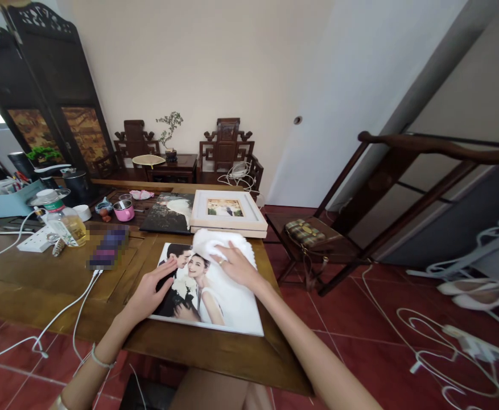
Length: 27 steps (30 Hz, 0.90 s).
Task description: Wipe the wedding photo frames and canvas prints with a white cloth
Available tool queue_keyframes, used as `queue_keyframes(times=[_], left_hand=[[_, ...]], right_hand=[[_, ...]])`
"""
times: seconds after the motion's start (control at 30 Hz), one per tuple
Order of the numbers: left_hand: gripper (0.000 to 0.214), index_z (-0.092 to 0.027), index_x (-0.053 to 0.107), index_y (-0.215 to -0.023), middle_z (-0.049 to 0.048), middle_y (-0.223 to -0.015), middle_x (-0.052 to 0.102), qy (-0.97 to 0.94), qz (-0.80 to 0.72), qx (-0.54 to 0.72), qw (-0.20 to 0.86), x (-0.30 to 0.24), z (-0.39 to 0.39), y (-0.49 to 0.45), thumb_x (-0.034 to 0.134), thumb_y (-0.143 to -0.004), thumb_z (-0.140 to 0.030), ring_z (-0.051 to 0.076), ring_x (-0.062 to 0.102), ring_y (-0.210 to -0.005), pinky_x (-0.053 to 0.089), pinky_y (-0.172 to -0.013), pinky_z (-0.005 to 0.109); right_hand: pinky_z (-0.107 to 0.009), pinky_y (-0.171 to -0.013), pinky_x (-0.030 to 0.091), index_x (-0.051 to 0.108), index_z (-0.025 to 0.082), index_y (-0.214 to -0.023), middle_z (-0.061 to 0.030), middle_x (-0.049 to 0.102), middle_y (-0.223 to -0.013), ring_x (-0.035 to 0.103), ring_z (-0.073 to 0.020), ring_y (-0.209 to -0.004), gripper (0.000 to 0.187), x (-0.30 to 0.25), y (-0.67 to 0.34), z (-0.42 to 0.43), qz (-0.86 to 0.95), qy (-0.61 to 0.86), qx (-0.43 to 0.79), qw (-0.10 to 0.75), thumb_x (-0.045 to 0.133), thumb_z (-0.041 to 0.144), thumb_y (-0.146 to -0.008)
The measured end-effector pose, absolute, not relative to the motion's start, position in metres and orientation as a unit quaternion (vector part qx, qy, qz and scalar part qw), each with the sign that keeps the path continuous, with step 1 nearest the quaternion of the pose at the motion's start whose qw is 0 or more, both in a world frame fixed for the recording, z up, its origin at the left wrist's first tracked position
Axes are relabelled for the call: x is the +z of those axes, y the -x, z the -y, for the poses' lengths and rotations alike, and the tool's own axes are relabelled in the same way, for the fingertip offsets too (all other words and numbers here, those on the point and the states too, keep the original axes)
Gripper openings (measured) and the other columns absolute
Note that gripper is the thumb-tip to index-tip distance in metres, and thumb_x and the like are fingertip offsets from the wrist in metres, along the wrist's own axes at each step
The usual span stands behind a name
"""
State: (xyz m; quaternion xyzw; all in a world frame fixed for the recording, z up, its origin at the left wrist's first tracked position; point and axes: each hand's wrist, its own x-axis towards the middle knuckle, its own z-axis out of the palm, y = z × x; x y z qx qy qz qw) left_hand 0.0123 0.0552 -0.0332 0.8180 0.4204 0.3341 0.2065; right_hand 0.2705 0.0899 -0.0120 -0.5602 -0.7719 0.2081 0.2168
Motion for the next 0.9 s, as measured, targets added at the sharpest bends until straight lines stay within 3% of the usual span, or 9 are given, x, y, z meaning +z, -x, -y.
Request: queue_keyframes(times=[0.13, 0.37, 0.5, 0.63, 0.9], left_hand=[[0.04, -0.022, 0.053, -0.125, 0.0049, -0.135, 0.049, -0.817, -0.423, 0.338, 0.198, -0.032, -0.055, -0.013, 0.043, -0.087, -0.019, 0.02, 0.042, -0.128, 0.034, -0.108, 0.043], [0.039, -0.021, 0.054, -0.124, 0.006, -0.134, 0.05, -0.812, -0.433, 0.34, 0.192, -0.031, -0.054, -0.015, 0.043, -0.087, -0.019, 0.02, 0.042, -0.128, 0.034, -0.108, 0.042], [0.039, -0.021, 0.053, -0.126, 0.0051, -0.135, 0.049, -0.817, -0.425, 0.338, 0.194, -0.032, -0.054, -0.015, 0.043, -0.088, -0.021, 0.02, 0.041, -0.129, 0.033, -0.109, 0.043], [0.04, -0.023, 0.05, -0.128, 0.0044, -0.138, 0.045, -0.818, -0.424, 0.333, 0.199, -0.032, -0.055, -0.014, 0.043, -0.089, -0.024, 0.02, 0.039, -0.13, 0.031, -0.11, 0.043], [0.041, -0.024, 0.049, -0.129, 0.004, -0.138, 0.046, -0.82, -0.427, 0.318, 0.211, -0.03, -0.056, -0.013, 0.045, -0.088, -0.024, 0.02, 0.037, -0.131, 0.031, -0.11, 0.041]], right_hand=[[-0.059, -0.105, 0.023, 0.054, 0.02, -0.119, -0.0096, 0.046, -0.137, 0.016, -0.0354, -0.135, 0.038, -0.023, -0.302, -0.073, 0.746, 0.603, 0.195, 0.208, 0.038, 0.037, -0.089], [-0.056, -0.106, 0.027, 0.062, 0.021, -0.089, -0.0011, 0.026, -0.149, 0.001, -0.0303, -0.137, 0.02, -0.014, -0.295, 0.031, 0.829, 0.509, 0.17, 0.157, 0.043, 0.023, -0.085], [-0.053, -0.108, 0.025, 0.063, 0.022, -0.086, -0.0004, 0.026, -0.148, 0.004, -0.0274, -0.138, 0.019, -0.003, -0.287, 0.066, 0.875, 0.424, 0.199, 0.124, 0.047, 0.015, -0.08], [-0.053, -0.107, 0.027, 0.064, 0.021, -0.087, -0.0018, 0.033, -0.145, 0.006, -0.0291, -0.138, 0.018, -0.005, -0.294, 0.038, 0.869, 0.439, 0.189, 0.129, 0.047, 0.02, -0.082], [-0.055, -0.103, 0.031, 0.057, 0.019, -0.113, -0.0096, 0.053, -0.13, 0.025, -0.0344, -0.133, 0.036, -0.021, -0.314, -0.073, 0.782, 0.576, 0.149, 0.186, 0.037, 0.036, -0.088]])
